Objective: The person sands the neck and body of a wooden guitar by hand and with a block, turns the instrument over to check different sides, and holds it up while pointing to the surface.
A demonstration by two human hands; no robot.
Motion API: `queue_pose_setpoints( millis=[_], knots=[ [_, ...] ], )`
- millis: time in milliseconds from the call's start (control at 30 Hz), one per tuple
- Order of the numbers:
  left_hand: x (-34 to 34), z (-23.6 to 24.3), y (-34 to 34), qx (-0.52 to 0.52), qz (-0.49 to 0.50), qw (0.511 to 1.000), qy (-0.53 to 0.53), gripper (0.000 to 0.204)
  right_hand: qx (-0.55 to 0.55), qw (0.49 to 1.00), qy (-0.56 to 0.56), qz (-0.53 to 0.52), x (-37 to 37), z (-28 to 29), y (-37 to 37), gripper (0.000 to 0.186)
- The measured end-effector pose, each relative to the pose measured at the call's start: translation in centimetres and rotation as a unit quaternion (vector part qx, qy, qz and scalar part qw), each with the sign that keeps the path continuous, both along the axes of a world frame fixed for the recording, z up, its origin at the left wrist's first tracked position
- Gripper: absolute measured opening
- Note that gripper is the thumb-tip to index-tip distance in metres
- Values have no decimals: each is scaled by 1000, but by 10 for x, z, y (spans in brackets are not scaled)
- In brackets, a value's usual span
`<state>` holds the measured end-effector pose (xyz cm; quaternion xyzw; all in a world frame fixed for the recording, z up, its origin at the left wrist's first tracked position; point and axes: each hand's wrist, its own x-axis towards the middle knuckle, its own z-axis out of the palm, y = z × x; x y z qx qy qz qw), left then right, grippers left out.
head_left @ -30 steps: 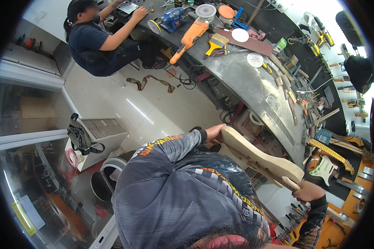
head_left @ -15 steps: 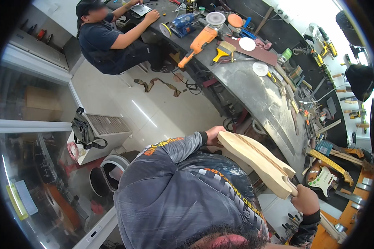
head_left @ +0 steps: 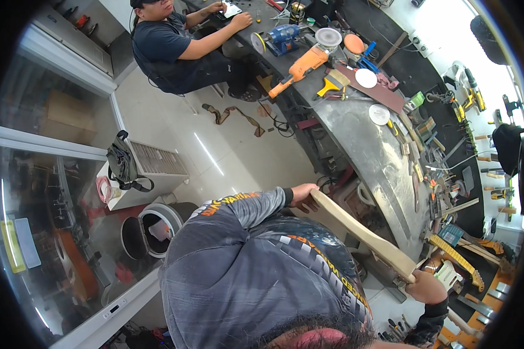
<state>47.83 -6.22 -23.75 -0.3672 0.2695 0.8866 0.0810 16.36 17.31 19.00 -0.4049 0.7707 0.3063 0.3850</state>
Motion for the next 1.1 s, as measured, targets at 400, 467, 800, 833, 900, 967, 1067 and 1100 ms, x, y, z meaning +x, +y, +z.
queue_pose_setpoints(
  millis=[400,467,800,833,900,967,1067,1100],
  knots=[
    [-10,-11,-12,15,18,999,27,76,-92,985,65,131,12,4,0,22],
    [-13,-9,-18,-53,-44,997,31,101,-10,1000,23,6,8,8,-9,25],
    [-17,-6,-11,-76,-32,997,11,106,-82,988,67,114,2,5,11,23],
    [-16,-8,-9,-40,-21,999,17,106,-94,982,97,136,6,3,13,24],
    [-13,-11,-3,-5,-9,1000,24,105,-105,974,127,157,13,1,15,24],
    [-11,-5,1,58,36,995,70,104,-141,966,149,159,19,-1,18,28],
    [-12,-1,-1,57,39,995,75,105,-122,973,133,144,28,6,8,31],
    [-12,0,-4,50,33,995,82,107,-120,973,134,141,27,7,7,31]
  ],
)
